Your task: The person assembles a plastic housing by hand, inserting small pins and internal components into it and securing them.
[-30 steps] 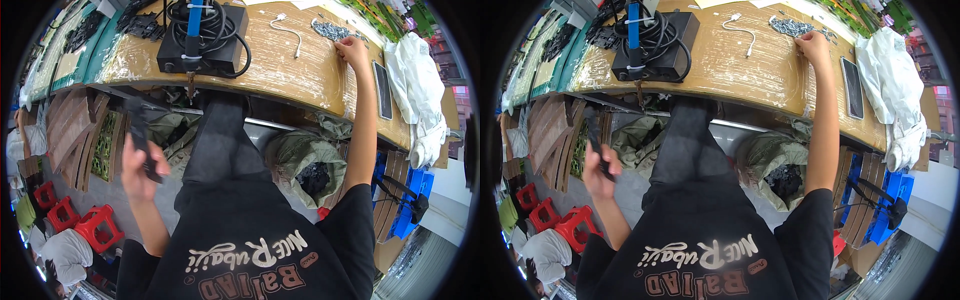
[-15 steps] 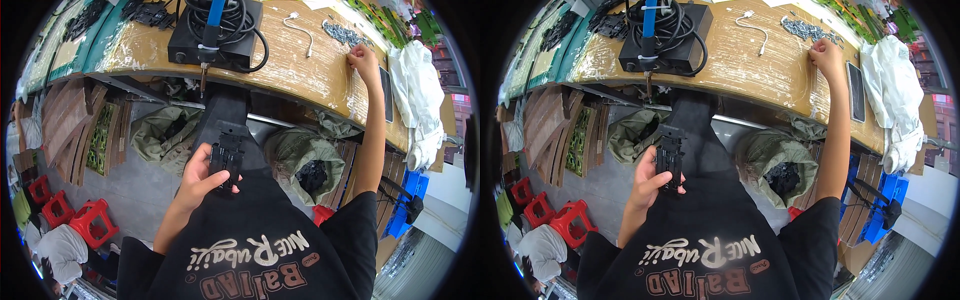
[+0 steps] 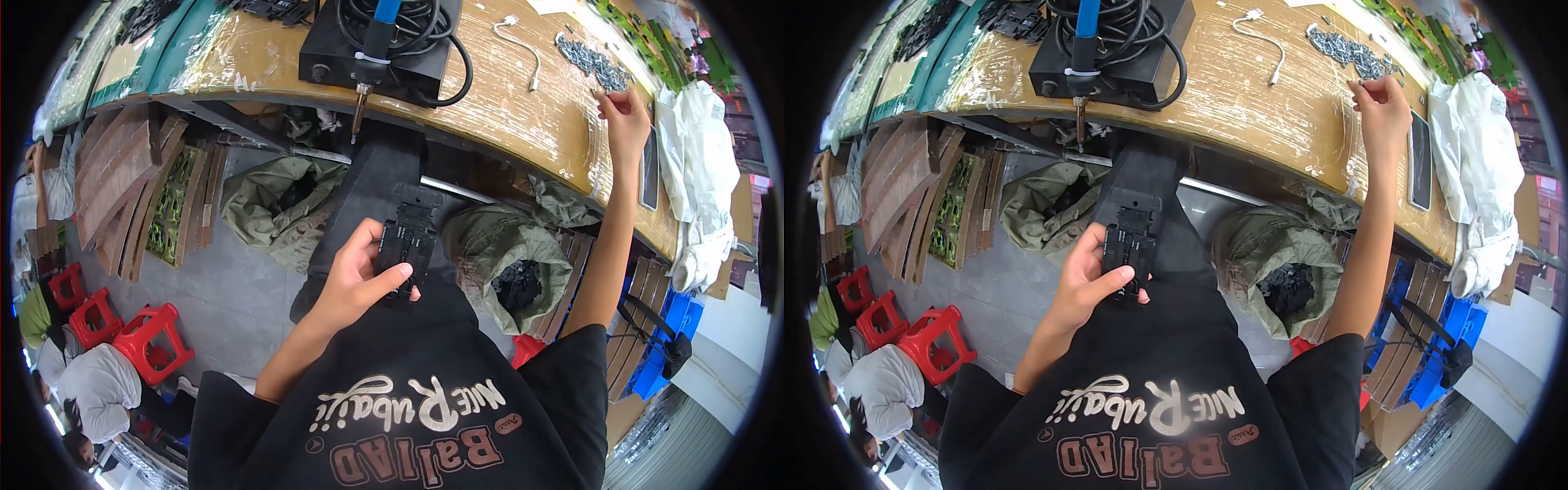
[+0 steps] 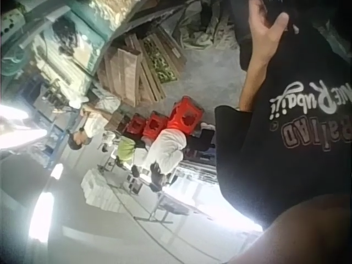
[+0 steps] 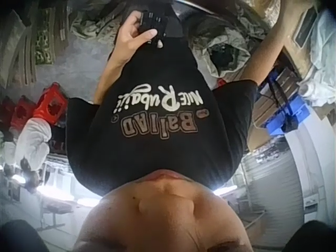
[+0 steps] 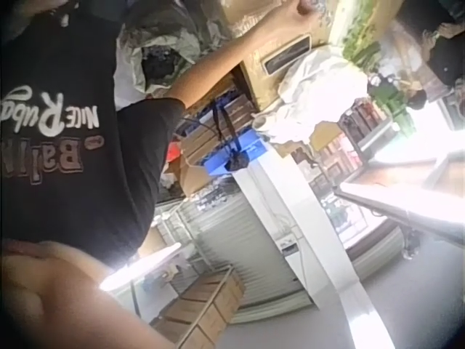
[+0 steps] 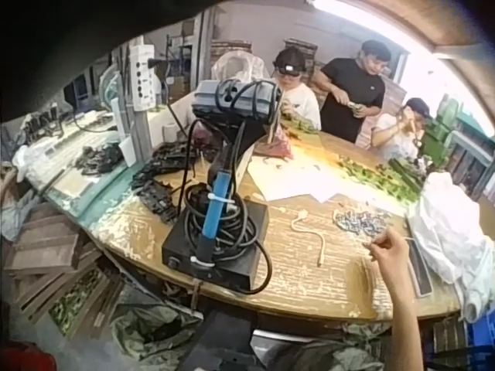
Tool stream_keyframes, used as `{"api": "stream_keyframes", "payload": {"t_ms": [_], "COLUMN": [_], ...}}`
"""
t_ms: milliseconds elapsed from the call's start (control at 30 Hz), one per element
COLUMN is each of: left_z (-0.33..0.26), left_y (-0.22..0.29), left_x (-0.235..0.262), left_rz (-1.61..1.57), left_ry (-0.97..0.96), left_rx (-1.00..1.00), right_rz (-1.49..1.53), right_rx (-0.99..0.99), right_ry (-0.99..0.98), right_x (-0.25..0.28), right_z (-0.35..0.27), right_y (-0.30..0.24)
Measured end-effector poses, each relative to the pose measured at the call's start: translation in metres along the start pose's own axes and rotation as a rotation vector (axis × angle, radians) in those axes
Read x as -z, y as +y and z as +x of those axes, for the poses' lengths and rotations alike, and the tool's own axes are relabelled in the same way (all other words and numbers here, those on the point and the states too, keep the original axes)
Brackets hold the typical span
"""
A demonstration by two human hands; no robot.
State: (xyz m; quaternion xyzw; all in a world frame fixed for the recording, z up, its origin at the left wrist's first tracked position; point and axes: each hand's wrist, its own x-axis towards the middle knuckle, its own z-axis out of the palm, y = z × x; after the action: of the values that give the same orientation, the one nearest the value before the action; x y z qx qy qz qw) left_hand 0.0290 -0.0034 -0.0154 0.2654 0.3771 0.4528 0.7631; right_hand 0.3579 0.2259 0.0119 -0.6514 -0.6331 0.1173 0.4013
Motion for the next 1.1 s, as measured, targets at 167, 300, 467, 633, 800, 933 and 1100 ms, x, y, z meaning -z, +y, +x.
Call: {"api": "stream_keyframes", "payload": {"t_ms": [167,300,467,633,800,933,1100], "left_z": [0.003,0.006,0.009,0.01,0.011,0.01,0.013], "left_y": [0.0,0.002,0.002,-0.001,0.006,0.0,0.0], "left_x": [-0.004,-0.012,-0.012,-0.011,-0.017,-0.013,-0.023], "left_rz": [0.02,-0.007,-0.007,-0.043,-0.118,-0.217,-0.191], "left_ry": [0.02,0.032,0.042,0.066,0.16,0.187,0.239], "left_rx": [0.005,0.007,-0.006,-0.03,-0.004,-0.099,-0.279], "right_rz": [0.148,0.167,0.106,0.149,0.26,0.556,1.123], "right_rx": [0.054,0.075,0.045,0.045,0.032,0.0,-0.206], "right_ry": [-0.102,-0.218,-0.326,-0.27,-0.178,-0.181,-0.346], "right_x": [-0.016,-0.028,-0.033,-0.029,-0.027,-0.023,-0.022], "right_z": [-0.029,-0.041,-0.04,-0.044,-0.05,-0.077,-0.141], "right_y": [-0.03,-0.042,-0.046,-0.056,-0.052,-0.079,-0.115]}}
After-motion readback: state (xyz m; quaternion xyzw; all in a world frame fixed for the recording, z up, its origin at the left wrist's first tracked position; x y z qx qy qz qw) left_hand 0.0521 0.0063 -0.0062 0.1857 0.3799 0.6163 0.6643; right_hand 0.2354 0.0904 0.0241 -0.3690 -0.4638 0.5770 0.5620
